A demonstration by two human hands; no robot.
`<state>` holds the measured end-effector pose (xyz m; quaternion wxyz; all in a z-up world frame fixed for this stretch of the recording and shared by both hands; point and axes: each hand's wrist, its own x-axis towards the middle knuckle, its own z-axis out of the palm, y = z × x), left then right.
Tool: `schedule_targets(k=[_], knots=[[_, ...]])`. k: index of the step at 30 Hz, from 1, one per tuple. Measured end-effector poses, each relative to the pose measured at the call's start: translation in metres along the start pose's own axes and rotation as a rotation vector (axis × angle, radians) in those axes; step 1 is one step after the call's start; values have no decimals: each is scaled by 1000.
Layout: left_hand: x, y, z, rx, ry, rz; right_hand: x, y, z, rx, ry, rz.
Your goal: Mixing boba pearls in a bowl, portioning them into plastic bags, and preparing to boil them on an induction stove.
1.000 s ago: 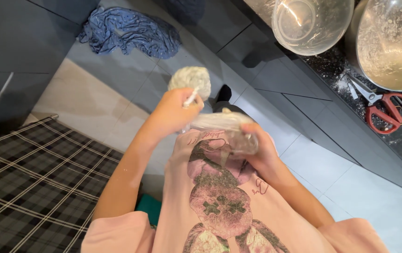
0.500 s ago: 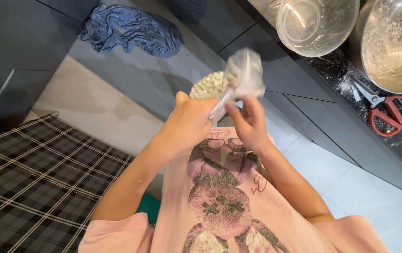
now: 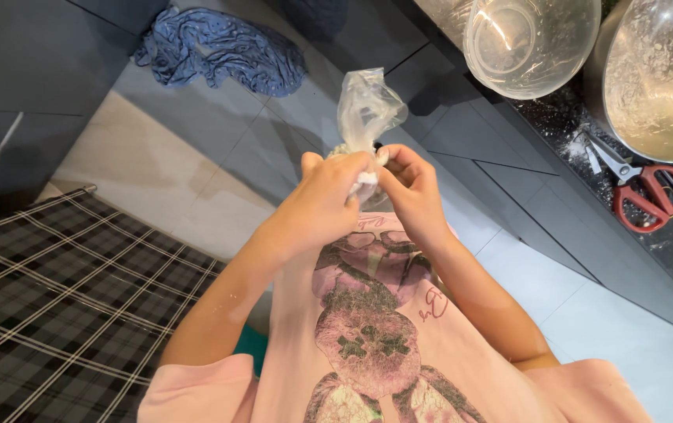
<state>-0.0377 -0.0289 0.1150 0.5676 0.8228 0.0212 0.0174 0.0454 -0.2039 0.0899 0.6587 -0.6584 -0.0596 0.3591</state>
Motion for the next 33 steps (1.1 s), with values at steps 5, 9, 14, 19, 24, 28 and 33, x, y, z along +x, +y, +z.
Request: schedule_targets(k=[5,9,14,19,24,28,33], knots=[[2,-2,-4,-77,-10,-80,-9,-10,0,121,-90,117],[3,6,-5,-222,-37,-147,-10,-15,-4,68,-226,55],[6,12,0,-240,-51,-191,1,-11,-25,-307,-299,-171],[7,8,25,-307,110,-134,8,-13,-40,-162,-317,-15],[13,13,43,-287,365,-134,15,-18,-47,358,-385,191],[25,22,35,-504,462,-358,14,-19,-54,366,-370,254],[22,-12,59,-86,389,76,17,-9,-76,284,-432,230]])
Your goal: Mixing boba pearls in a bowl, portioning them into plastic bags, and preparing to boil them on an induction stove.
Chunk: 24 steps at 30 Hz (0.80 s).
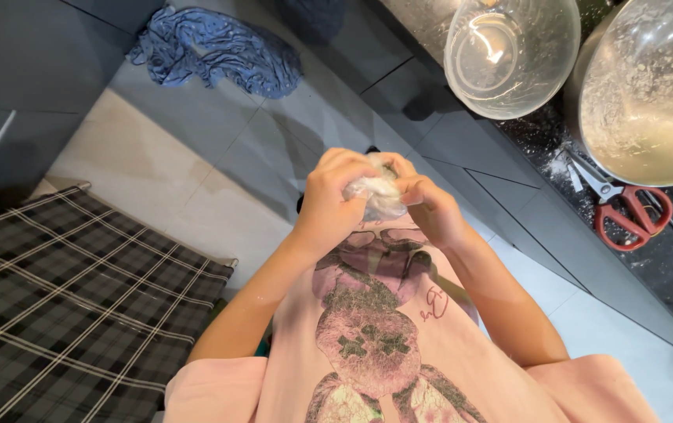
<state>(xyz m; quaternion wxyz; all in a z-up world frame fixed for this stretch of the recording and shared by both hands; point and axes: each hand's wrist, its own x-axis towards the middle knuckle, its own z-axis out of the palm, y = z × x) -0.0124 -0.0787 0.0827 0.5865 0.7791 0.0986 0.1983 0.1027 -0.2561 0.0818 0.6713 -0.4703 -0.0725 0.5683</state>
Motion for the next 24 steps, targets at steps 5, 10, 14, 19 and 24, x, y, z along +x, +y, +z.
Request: schedule_targets(k=[5,10,14,19,24], knots=[[-8,-25,20,-497,-128,-462,6,-24,7,-161,149,31],[5,-9,10,-1214,-97,-661,3,-35,10,-715,-3,-193],[1,0,-4,-1316,-7,-634,-1,-20,28,-725,-47,-341],[-19,4,-31,-1276,59,-568,9,-2,50,-1070,260,-547],[-49,-8,-67,-1352,266,-585,23,15,73,-1118,218,-694]])
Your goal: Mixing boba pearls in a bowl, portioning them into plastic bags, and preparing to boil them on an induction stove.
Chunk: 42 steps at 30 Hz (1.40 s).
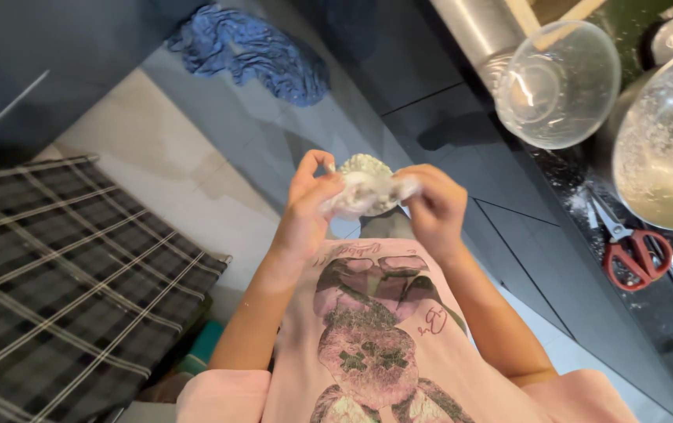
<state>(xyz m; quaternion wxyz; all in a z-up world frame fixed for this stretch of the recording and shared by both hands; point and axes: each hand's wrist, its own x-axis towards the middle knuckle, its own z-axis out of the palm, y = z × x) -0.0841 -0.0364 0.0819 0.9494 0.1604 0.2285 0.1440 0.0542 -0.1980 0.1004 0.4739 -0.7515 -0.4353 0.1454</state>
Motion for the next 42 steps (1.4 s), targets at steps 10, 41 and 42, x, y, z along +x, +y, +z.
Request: schedule_targets(k=[10,41,42], knots=[[-2,17,-93,558,149,202,2,-29,65,734,-129,342],[191,216,-41,1582,124,911,363,-14,73,1205,-223,448],[200,223,-46,1594,126,948,373,-11,74,1202,-196,447]])
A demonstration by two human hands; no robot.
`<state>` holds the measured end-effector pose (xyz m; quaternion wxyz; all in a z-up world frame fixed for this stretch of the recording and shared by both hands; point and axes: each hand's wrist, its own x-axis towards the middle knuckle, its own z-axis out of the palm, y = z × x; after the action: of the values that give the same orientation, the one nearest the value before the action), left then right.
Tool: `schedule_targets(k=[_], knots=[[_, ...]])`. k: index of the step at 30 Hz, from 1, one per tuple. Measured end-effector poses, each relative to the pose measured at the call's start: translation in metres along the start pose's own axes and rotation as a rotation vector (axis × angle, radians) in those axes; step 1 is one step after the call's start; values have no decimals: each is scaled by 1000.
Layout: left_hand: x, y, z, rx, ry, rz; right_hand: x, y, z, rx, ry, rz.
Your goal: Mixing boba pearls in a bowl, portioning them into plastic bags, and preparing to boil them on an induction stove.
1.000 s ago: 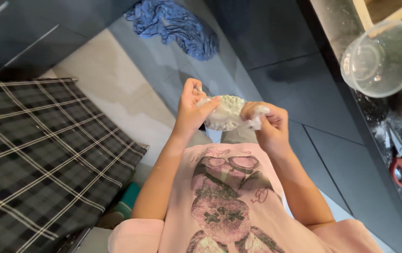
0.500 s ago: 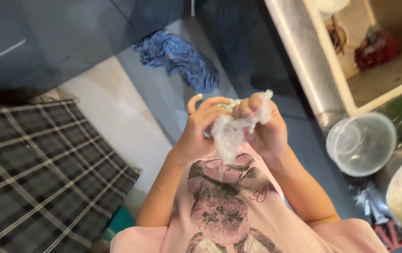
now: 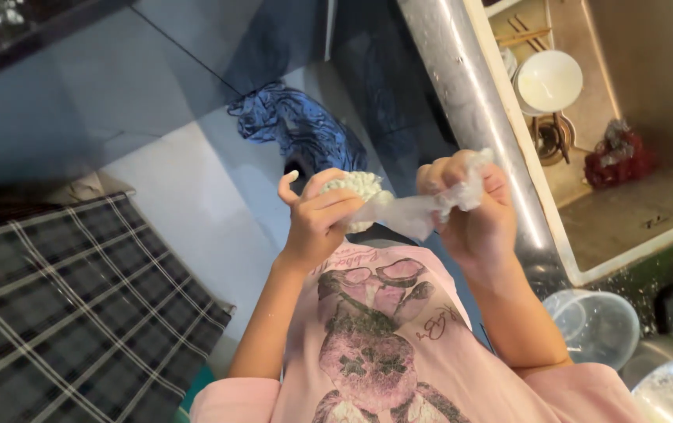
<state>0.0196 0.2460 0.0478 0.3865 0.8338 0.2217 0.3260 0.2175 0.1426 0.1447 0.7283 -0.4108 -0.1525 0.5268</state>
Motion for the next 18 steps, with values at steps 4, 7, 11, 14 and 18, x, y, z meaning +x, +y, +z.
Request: schedule_targets(k=[4,7,11,14,18], knots=[[33,-40,-10,43,30,34,43,-6,5,-62,-39,-117],[67,-68,-28,70,38,60,79,-9,21,-96,-32,-162],[111,-98,-57,89,34,106,121,-14,45,-111,-15,-239],[138,-113,-74,64,14,107,151,-8,49,-103,-17,-288],[161,-130,-77,-116,9,-39,192,5,41,-16,0,-343]])
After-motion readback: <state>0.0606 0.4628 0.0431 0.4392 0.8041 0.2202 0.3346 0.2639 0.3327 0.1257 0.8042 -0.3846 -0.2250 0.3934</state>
